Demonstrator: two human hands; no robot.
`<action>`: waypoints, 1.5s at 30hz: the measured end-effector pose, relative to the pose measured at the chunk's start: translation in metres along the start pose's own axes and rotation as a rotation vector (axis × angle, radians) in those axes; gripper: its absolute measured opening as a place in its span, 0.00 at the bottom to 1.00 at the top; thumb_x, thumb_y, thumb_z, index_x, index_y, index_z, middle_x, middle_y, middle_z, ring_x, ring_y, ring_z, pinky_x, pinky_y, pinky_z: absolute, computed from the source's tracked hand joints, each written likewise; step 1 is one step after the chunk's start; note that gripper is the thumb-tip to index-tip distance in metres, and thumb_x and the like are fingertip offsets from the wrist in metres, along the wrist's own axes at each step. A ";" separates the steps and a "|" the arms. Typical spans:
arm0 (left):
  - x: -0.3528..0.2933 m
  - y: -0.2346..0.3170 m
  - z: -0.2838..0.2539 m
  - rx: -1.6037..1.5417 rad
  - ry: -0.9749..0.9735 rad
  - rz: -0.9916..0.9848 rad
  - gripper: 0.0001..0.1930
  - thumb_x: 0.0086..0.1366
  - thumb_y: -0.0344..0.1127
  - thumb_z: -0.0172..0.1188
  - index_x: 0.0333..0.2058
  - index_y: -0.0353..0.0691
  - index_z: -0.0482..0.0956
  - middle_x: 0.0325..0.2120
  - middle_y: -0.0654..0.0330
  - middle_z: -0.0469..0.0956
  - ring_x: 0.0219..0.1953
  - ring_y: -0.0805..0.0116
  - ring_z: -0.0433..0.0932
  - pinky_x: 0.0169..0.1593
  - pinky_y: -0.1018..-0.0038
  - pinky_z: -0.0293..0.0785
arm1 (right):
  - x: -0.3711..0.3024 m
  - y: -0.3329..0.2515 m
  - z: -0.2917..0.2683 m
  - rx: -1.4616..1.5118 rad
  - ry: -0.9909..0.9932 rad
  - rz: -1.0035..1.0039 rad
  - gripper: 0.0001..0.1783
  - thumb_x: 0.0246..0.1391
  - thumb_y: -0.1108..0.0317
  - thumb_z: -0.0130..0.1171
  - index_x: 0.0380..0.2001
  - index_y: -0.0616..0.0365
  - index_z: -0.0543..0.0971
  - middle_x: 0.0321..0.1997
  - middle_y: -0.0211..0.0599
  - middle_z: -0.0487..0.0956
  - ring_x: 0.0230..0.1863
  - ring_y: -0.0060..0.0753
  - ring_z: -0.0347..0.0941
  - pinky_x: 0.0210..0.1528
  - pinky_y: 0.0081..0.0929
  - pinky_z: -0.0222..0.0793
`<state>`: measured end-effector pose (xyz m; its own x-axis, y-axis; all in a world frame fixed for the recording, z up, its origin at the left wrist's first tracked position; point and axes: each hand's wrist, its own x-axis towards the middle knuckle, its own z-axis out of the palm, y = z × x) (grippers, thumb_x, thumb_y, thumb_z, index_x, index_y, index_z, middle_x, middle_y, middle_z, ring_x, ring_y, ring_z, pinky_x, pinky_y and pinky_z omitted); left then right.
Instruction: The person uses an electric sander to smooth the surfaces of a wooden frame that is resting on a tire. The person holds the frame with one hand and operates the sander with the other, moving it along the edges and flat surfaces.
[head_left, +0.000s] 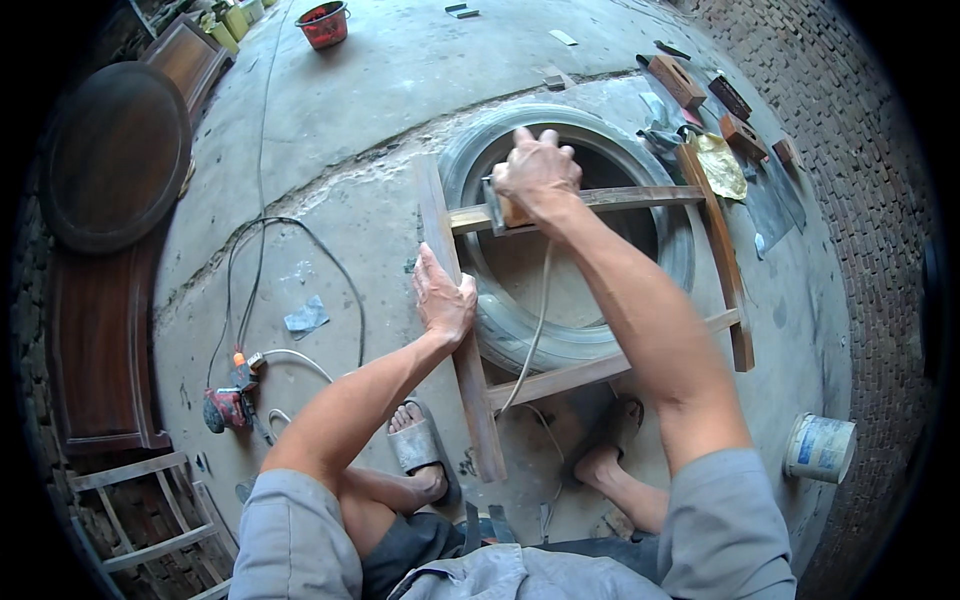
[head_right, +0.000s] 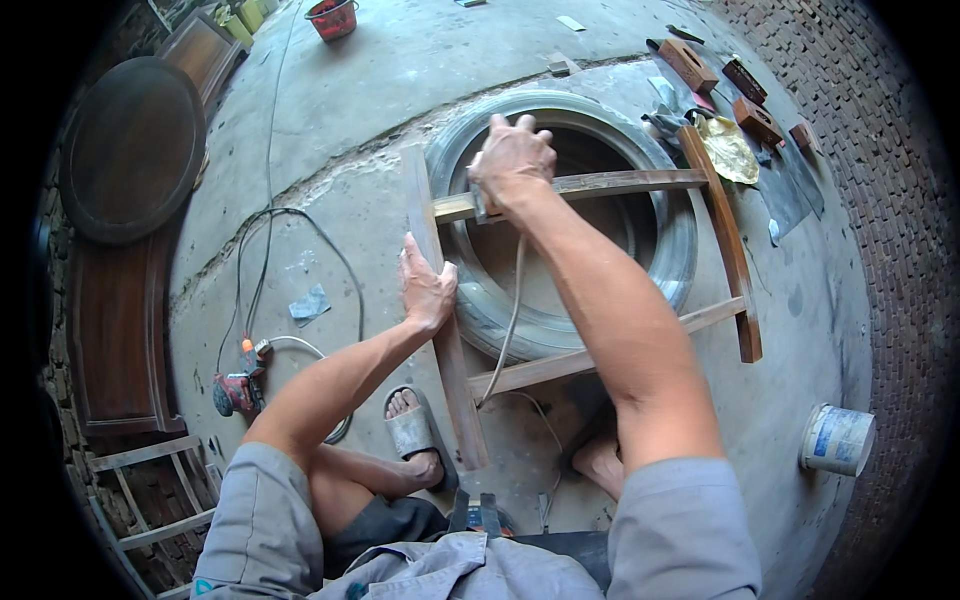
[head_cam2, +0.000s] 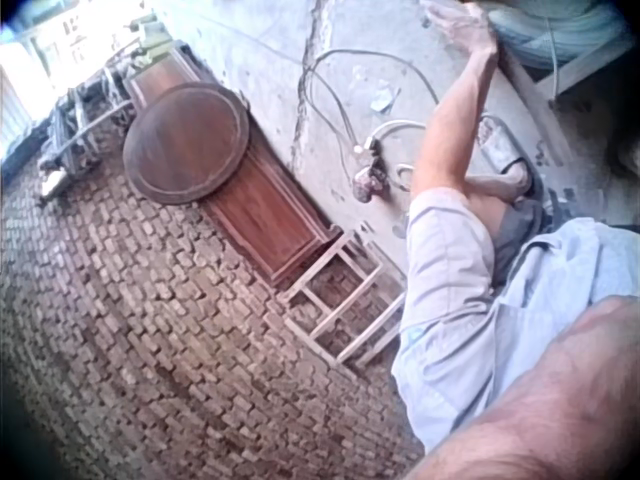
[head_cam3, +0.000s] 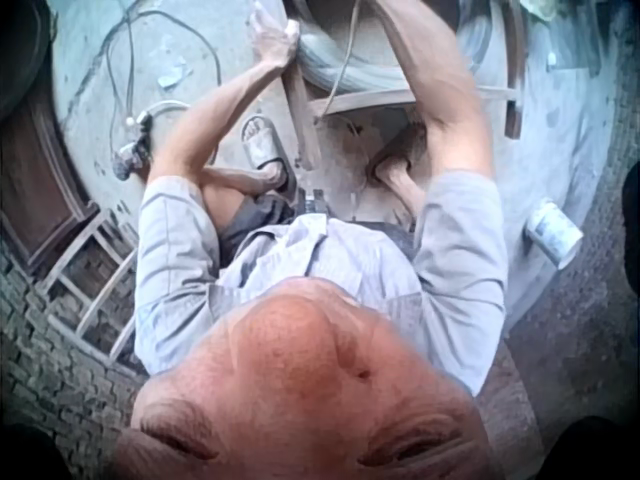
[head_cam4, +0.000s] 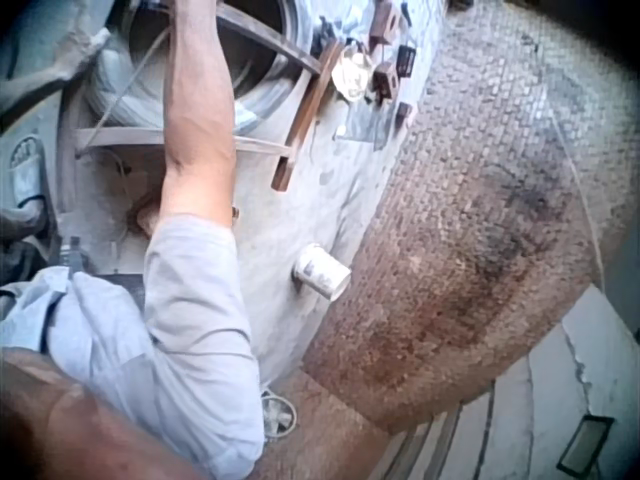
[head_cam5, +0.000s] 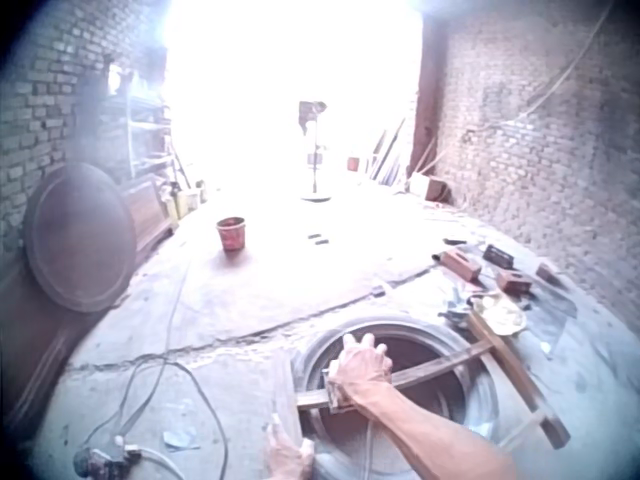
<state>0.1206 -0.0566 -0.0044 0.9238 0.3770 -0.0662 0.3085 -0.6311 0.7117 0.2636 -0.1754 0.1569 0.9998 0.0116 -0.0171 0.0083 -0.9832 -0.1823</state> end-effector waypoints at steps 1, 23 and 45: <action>0.000 0.000 0.000 0.003 0.002 0.002 0.47 0.62 0.39 0.62 0.73 0.31 0.46 0.66 0.35 0.60 0.69 0.37 0.60 0.72 0.51 0.58 | 0.000 0.002 -0.006 0.002 -0.013 0.039 0.28 0.54 0.56 0.66 0.57 0.52 0.76 0.60 0.53 0.71 0.61 0.59 0.73 0.58 0.47 0.78; -0.002 0.008 -0.010 -0.038 -0.041 -0.028 0.47 0.62 0.38 0.62 0.73 0.30 0.45 0.67 0.35 0.59 0.70 0.38 0.59 0.73 0.52 0.57 | -0.013 -0.023 0.008 -0.002 0.011 -0.054 0.26 0.54 0.57 0.65 0.56 0.51 0.76 0.57 0.53 0.72 0.60 0.59 0.74 0.56 0.47 0.80; -0.003 0.004 -0.006 -0.036 -0.026 -0.012 0.47 0.62 0.38 0.62 0.73 0.29 0.45 0.67 0.34 0.59 0.69 0.37 0.59 0.73 0.51 0.56 | -0.006 -0.007 0.004 -0.024 0.052 -0.008 0.27 0.55 0.56 0.65 0.57 0.53 0.76 0.58 0.54 0.72 0.59 0.59 0.75 0.54 0.47 0.80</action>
<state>0.1177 -0.0562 0.0035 0.9258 0.3666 -0.0923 0.3116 -0.6017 0.7354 0.2572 -0.1675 0.1543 0.9993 0.0103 0.0354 0.0158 -0.9873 -0.1583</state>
